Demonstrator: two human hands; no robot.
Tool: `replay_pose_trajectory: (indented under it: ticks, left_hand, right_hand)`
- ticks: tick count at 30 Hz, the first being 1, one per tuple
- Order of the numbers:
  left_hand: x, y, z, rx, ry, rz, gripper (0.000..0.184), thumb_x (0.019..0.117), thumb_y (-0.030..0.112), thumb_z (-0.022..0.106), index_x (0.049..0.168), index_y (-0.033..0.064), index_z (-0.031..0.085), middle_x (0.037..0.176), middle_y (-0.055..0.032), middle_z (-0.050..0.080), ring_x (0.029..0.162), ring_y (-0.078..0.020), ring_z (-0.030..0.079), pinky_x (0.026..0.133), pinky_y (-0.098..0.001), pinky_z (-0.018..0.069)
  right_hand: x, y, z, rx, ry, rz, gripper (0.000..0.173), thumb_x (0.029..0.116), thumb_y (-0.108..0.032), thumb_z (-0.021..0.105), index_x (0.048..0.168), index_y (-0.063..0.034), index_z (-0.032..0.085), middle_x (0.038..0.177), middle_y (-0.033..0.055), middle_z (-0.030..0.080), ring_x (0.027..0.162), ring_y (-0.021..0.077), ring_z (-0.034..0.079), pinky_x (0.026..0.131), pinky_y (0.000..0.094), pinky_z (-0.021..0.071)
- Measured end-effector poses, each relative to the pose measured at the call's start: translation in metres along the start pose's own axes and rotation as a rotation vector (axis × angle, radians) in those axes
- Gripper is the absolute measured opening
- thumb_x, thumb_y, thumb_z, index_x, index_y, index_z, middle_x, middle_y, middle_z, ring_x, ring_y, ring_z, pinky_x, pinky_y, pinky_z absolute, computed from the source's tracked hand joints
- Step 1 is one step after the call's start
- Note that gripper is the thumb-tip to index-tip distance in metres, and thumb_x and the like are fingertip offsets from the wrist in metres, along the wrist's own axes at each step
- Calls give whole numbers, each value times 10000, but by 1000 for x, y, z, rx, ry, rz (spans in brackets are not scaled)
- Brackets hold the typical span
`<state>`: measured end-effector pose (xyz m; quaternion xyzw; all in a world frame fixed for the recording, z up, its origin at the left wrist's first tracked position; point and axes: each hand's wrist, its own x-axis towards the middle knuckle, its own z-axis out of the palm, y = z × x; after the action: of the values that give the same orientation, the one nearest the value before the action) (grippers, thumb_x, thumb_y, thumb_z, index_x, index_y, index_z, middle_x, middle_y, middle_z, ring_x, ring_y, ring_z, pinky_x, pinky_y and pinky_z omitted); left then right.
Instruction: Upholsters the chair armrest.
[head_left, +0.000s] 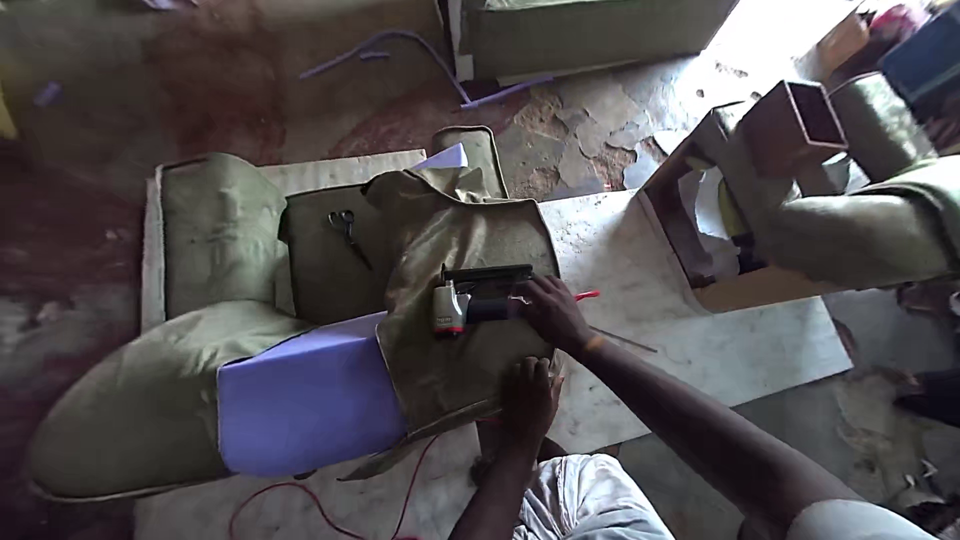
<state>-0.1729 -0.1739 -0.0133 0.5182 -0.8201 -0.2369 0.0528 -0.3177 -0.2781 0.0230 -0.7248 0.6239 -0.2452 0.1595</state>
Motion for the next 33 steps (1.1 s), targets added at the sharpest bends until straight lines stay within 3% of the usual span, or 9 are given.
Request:
replay_pose_trajectory:
  ticks: [4, 8, 11, 15, 17, 20, 25, 28, 33]
  left_hand:
    - [32, 23, -21, -78, -238, -252, 314, 1052, 358, 550, 1175, 130, 728, 1167, -93, 709, 1111, -267, 682, 968, -468, 558]
    - [43, 31, -35, -84, -351, -345, 284, 1064, 314, 531, 1157, 119, 717, 1138, -96, 720, 1068, -256, 698, 957, -470, 557]
    - [48, 38, -37, -43, -396, -367, 300, 1069, 319, 512, 1170, 112, 705, 1148, -94, 715, 1079, -247, 692, 972, -453, 546]
    - [51, 43, -40, -44, -451, -350, 321, 1070, 322, 497, 1197, 98, 689, 1160, -97, 713, 1088, -242, 689, 981, -449, 540]
    - [57, 46, -39, -146, -418, -299, 317, 1060, 300, 521, 1181, 66, 698, 1126, -115, 719, 1064, -250, 694, 973, -462, 546]
    - [69, 55, -29, -176, -451, -297, 294, 1064, 294, 532, 1192, 74, 679, 1140, -125, 705, 1060, -273, 689, 949, -504, 553]
    - [74, 48, -46, 23, -676, -268, 337, 1082, 329, 465, 1247, 87, 630, 1214, -134, 680, 1114, -281, 680, 977, -490, 546]
    - [74, 48, -49, 44, -714, -244, 328, 1084, 313, 459, 1235, 77, 629, 1172, -139, 685, 1095, -284, 681, 974, -480, 545]
    - [73, 51, -34, 130, -671, -226, 344, 1079, 376, 460, 1231, 131, 647, 1147, -92, 708, 1056, -257, 702, 922, -474, 567]
  right_hand:
    - [-88, 48, -25, 165, -184, 509, 358, 1032, -440, 558, 1070, -105, 678, 936, 75, 684, 858, 246, 685, 777, 511, 580]
    - [-138, 53, 13, 484, -266, 699, 430, 1016, -536, 544, 987, -133, 691, 763, 26, 658, 693, 188, 651, 681, 453, 566]
    - [-141, 45, 37, 959, -132, 1016, 406, 1090, -417, 445, 1113, -60, 638, 945, 105, 694, 796, 218, 707, 731, 416, 609]
    - [-148, 52, 70, 1385, -159, 1348, 587, 1088, -554, 324, 1409, -106, 528, 1287, 118, 656, 1090, 258, 667, 883, 459, 552]
    - [-140, 49, 76, 1476, -174, 1394, 709, 1058, -648, 279, 1449, -105, 512, 1300, 147, 639, 1142, 281, 639, 933, 490, 533]
    - [-129, 43, 86, 1567, -66, 1410, 693, 1029, -690, 311, 1269, -123, 629, 1068, 112, 706, 970, 237, 684, 829, 465, 573]
    - [-121, 59, 87, 1529, 170, 1382, 399, 1095, -435, 436, 1233, -93, 589, 1003, 126, 695, 879, 232, 694, 767, 442, 586]
    - [-132, 58, 88, 1373, 335, 1358, 435, 1101, -453, 403, 1297, -105, 574, 1067, 128, 699, 944, 242, 699, 816, 469, 592]
    - [-140, 65, 118, 999, 186, 1323, 512, 1095, -510, 355, 1202, -94, 633, 1015, 159, 697, 921, 298, 689, 822, 561, 552]
